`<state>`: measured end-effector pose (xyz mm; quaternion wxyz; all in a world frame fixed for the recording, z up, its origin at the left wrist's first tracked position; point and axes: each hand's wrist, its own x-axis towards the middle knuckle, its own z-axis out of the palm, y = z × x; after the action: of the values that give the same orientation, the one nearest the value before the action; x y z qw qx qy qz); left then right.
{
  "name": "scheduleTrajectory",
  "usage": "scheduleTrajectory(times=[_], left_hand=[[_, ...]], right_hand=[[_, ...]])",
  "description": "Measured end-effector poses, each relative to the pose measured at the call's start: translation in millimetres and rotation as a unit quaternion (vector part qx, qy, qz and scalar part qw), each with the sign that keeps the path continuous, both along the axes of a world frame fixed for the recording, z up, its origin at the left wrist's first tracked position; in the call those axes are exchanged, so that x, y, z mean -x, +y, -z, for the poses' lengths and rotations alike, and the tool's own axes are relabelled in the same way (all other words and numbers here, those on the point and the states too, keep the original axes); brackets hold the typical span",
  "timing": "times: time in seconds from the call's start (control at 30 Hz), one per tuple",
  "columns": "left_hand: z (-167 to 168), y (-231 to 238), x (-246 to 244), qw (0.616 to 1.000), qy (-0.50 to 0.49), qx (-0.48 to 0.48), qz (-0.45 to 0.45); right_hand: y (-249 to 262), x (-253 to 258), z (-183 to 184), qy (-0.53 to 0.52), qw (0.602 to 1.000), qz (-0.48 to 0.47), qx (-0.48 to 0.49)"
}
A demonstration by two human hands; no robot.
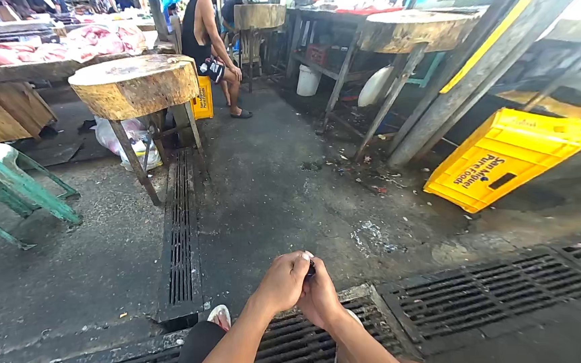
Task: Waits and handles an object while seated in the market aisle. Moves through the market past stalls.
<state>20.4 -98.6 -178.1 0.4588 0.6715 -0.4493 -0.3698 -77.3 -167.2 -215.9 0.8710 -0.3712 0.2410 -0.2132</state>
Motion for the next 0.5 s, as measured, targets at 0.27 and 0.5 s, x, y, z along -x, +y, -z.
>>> scheduleTrajectory(times=[0.27,0.5], left_hand=[[-0.1,-1.1,0.8,1.000,0.001,0.001,-0.003],[8.2,-2.9,-0.5,1.000,0.004,0.000,-0.006]], right_hand=[[-2.0,1.5,-1.5,-0.011,1.000,-0.009,-0.013],[-2.9,2.2,-0.1,-0.012,1.000,-0.011,-0.011]])
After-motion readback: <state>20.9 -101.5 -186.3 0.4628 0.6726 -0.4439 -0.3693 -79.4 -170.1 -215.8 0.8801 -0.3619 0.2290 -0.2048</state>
